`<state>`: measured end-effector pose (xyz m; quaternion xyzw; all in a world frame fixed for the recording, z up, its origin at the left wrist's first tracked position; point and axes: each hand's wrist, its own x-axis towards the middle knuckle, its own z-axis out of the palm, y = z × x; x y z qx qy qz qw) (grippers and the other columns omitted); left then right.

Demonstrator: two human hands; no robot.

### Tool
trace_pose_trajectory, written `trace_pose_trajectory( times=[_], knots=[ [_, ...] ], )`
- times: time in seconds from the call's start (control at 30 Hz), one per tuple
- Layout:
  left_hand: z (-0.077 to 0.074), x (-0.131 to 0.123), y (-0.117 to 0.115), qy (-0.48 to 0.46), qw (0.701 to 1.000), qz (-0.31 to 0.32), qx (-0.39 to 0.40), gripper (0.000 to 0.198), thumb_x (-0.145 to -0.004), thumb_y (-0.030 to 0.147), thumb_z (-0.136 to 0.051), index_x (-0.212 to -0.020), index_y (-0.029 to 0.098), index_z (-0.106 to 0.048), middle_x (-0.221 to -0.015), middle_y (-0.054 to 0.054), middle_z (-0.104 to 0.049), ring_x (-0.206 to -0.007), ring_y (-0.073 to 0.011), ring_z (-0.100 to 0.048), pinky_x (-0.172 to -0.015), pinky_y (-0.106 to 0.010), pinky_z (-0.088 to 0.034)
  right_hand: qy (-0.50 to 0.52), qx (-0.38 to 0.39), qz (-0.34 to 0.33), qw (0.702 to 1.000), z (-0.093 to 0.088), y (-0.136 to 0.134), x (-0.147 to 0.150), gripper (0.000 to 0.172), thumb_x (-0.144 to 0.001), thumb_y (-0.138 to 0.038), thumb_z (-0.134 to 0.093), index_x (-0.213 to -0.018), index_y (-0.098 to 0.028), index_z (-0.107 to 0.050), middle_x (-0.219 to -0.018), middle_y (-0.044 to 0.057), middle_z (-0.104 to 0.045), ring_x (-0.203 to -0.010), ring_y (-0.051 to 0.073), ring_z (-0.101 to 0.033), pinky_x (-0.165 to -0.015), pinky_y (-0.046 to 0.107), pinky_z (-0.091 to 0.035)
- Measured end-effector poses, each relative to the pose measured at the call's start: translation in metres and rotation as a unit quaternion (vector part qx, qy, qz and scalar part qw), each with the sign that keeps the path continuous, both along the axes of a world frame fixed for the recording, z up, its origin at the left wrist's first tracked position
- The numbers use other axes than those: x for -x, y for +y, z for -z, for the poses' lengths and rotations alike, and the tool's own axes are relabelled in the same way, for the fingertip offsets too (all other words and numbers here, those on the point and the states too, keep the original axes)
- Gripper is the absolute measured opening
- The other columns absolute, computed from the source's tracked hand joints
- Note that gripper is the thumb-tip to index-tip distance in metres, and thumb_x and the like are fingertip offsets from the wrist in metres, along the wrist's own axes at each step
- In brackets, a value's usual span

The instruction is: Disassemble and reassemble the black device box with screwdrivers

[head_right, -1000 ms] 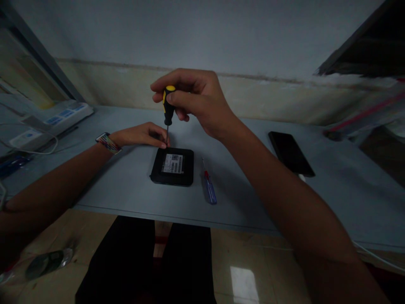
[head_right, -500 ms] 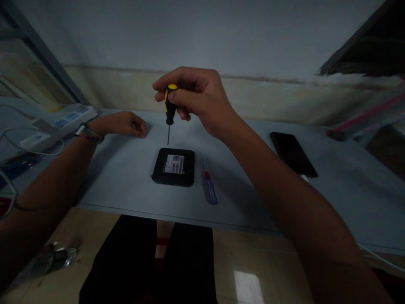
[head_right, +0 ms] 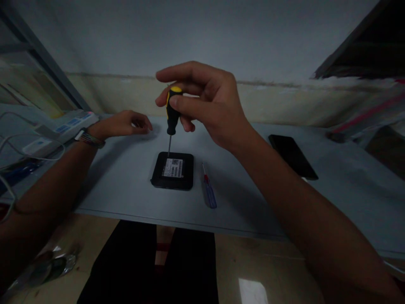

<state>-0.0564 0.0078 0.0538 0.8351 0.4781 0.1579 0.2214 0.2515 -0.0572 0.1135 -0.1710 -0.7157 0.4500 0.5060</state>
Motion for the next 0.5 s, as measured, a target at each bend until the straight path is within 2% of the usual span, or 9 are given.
trace_pose_trajectory(
  times=[0.1,0.17,0.23,0.3,0.43,0.5],
  knots=[
    [0.004,-0.035,-0.016,-0.054,0.995,0.085,-0.021,0.031,-0.091,0.040,-0.075,-0.113,0.017,-0.079,-0.110,-0.009,-0.080,-0.099,-0.0224,-0.072,-0.095,-0.034,-0.053,0.026,0.010,0.007,1.000,0.009,-0.006,-0.014,0.020,-0.085,-0.022,-0.088,-0.101,-0.024,-0.076,-0.099,0.004,-0.085,-0.055,0.013,-0.062,-0.044,0.027,-0.045],
    [0.010,-0.056,-0.030,-0.076,0.985,0.148,-0.046,0.034,-0.094,0.040,-0.075,-0.120,0.019,-0.076,-0.121,-0.011,-0.077,-0.110,-0.0246,-0.071,-0.103,-0.038,-0.053,0.051,0.017,0.037,0.998,0.016,-0.010,-0.023,0.020,-0.085,-0.024,-0.091,-0.097,-0.024,-0.074,-0.098,0.004,-0.085,-0.056,0.013,-0.064,-0.046,0.026,-0.048],
    [0.018,-0.070,-0.045,-0.086,0.971,0.212,-0.067,0.040,-0.097,0.042,-0.074,-0.130,0.021,-0.073,-0.131,-0.013,-0.073,-0.124,-0.0287,-0.067,-0.114,-0.045,-0.049,0.074,0.025,0.072,0.994,0.022,-0.013,-0.030,0.022,-0.084,-0.026,-0.092,-0.094,-0.026,-0.073,-0.096,0.002,-0.084,-0.059,0.013,-0.066,-0.048,0.026,-0.051],
    [0.028,-0.078,-0.060,-0.094,0.958,0.260,-0.078,0.045,-0.101,0.046,-0.070,-0.140,0.023,-0.068,-0.137,-0.015,-0.070,-0.131,-0.0313,-0.063,-0.117,-0.049,-0.047,0.090,0.031,0.093,0.991,0.027,-0.017,-0.032,0.023,-0.084,-0.027,-0.093,-0.093,-0.027,-0.072,-0.095,0.001,-0.084,-0.062,0.014,-0.068,-0.049,0.025,-0.053],
    [0.047,-0.084,-0.082,-0.066,0.949,0.281,-0.125,0.071,-0.093,0.057,-0.080,-0.153,0.027,-0.059,-0.155,-0.018,-0.060,-0.142,-0.0391,-0.056,-0.123,-0.059,-0.041,0.082,0.018,0.103,0.991,0.035,-0.026,-0.029,0.021,-0.083,-0.027,-0.094,-0.093,-0.028,-0.075,-0.094,0.001,-0.084,-0.063,0.014,-0.069,-0.051,0.027,-0.053],
    [0.055,-0.085,-0.089,-0.063,0.948,0.274,-0.149,0.075,-0.092,0.060,-0.080,-0.155,0.028,-0.056,-0.157,-0.018,-0.058,-0.143,-0.0403,-0.056,-0.122,-0.061,-0.042,0.061,0.003,0.107,0.992,0.039,-0.030,-0.028,0.020,-0.083,-0.027,-0.094,-0.094,-0.032,-0.078,-0.095,0.000,-0.085,-0.063,0.016,-0.069,-0.051,0.030,-0.054]
  ],
)
